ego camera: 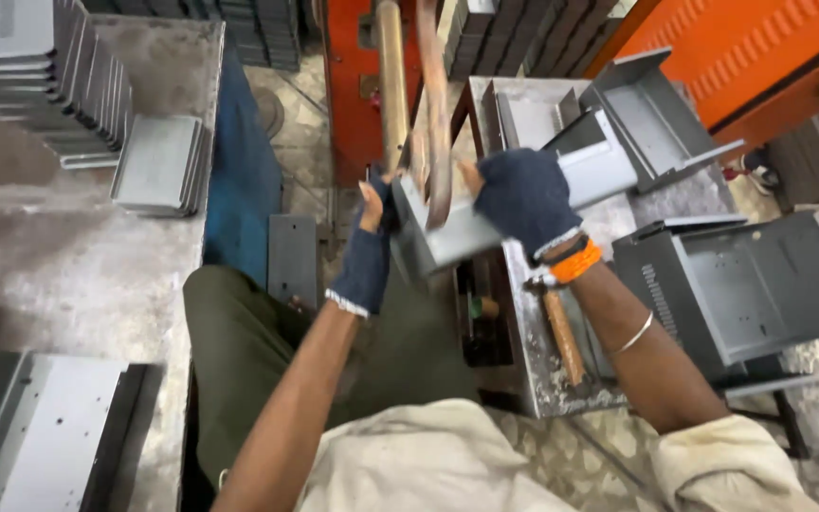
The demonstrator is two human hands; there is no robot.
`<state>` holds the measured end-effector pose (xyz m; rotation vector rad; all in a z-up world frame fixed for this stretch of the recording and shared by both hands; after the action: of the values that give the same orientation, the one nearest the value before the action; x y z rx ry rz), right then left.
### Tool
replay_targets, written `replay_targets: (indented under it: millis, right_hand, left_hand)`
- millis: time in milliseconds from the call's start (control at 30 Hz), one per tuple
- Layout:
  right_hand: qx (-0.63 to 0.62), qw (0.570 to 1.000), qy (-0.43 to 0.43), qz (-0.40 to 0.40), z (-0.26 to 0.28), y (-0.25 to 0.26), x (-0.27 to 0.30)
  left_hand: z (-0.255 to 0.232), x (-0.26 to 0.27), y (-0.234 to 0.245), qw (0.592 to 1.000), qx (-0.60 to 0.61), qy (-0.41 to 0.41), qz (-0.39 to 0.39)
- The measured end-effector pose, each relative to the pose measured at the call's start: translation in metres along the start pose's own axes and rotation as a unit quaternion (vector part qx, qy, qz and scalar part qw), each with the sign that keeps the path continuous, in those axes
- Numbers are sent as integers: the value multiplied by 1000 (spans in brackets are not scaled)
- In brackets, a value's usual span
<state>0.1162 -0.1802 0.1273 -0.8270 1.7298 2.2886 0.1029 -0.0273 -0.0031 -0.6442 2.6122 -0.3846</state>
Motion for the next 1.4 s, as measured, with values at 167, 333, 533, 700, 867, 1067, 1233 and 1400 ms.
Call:
replay_targets:
  millis: [167, 333, 533, 700, 867, 1067, 1233, 1400]
  right_hand:
    - [-6, 1000, -16, 2, 31, 38, 35]
    - [-228, 959, -162, -49, 27, 68, 81]
    - [-222, 961, -124, -105, -16, 0, 156]
    - [-524, 741, -391, -154, -7, 37, 141]
    - [-507, 710, -451, -186, -45, 3, 163]
    - [-558, 671, -443, -206, -58, -7, 175]
    - [-563, 638, -492, -183, -57, 0, 180]
    - [-541, 672, -476, -171, -43, 30, 158]
  left_hand:
    - [-65, 9, 37, 982, 62, 143, 108]
    - [3, 25, 135, 966, 122, 226, -26]
    - [104, 85, 138, 937, 116, 329, 22]
    - [148, 98, 145, 891, 205, 405, 29]
    - [188, 108, 139, 823, 291, 487, 34]
    - [215, 91, 164, 746, 386, 544, 1]
    - [292, 78, 231, 682, 466, 562, -42]
    - [241, 76, 229, 791, 321, 515, -72]
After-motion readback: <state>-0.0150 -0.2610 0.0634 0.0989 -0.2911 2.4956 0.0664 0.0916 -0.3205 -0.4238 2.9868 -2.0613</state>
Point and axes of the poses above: each hand's wrist, its own x-axis away from the middle knuckle, its own y-axis out of the back of the hand, z = x × y, the point moved 10 cm from there along -x, towards the middle knuckle, and after that the axes turned 15 degrees about -z, right-handed, at the moved point
